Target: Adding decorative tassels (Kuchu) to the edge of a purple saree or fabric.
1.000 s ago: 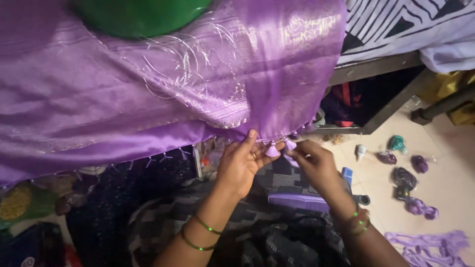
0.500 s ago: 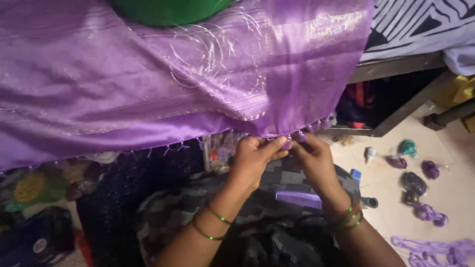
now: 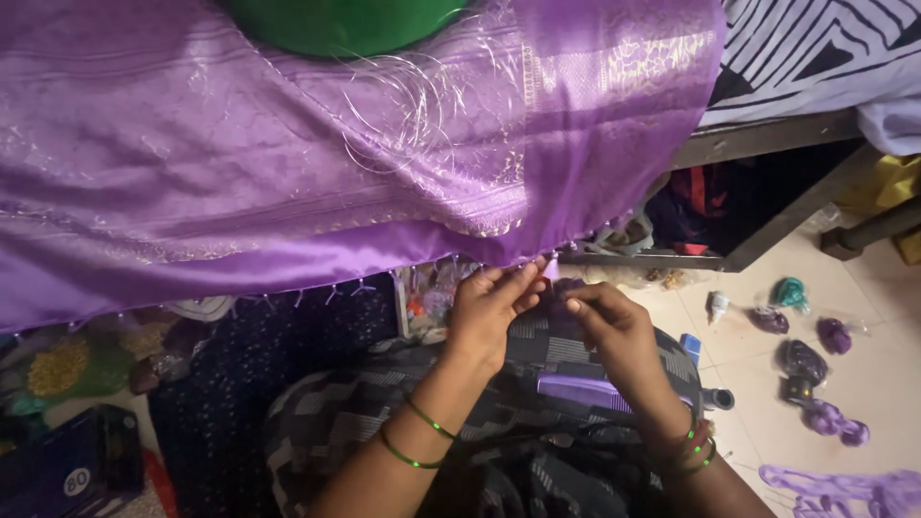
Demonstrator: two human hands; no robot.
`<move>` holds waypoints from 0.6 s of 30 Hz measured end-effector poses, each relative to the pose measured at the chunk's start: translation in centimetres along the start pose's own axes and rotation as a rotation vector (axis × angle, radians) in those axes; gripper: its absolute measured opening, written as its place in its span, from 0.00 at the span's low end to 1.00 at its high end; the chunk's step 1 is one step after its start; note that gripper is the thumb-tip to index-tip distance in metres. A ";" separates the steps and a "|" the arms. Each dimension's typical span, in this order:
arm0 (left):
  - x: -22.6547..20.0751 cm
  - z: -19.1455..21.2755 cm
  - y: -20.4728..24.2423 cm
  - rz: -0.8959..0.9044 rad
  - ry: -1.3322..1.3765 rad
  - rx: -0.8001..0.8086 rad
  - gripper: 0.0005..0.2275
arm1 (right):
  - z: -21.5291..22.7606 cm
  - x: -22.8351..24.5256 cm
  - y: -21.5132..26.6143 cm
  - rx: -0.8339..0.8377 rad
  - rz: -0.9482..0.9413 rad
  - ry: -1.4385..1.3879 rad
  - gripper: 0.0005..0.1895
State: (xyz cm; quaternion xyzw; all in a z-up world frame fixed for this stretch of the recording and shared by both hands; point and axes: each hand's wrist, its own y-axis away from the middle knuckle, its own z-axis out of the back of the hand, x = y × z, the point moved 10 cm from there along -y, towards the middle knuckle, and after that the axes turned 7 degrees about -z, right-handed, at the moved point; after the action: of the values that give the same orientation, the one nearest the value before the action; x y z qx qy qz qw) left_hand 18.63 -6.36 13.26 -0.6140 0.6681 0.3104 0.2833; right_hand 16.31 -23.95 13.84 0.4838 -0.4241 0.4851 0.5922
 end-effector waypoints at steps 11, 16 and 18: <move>0.2 1.2 0.0 -0.012 -0.067 -0.064 0.03 | -0.1 -0.7 0.7 0.031 0.030 -0.031 0.08; 0.7 1.0 -0.2 -0.065 -0.055 -0.032 0.02 | 0.3 2.5 2.6 -0.030 0.109 0.027 0.07; -0.3 0.3 -0.3 -0.217 -0.154 0.037 0.03 | 0.4 6.0 4.1 -0.077 0.331 0.145 0.07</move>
State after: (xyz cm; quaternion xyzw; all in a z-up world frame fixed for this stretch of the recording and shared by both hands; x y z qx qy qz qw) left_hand 18.96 -5.96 13.24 -0.6518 0.5794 0.3120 0.3771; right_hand 13.27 -23.12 20.41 0.3482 -0.4722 0.5931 0.5514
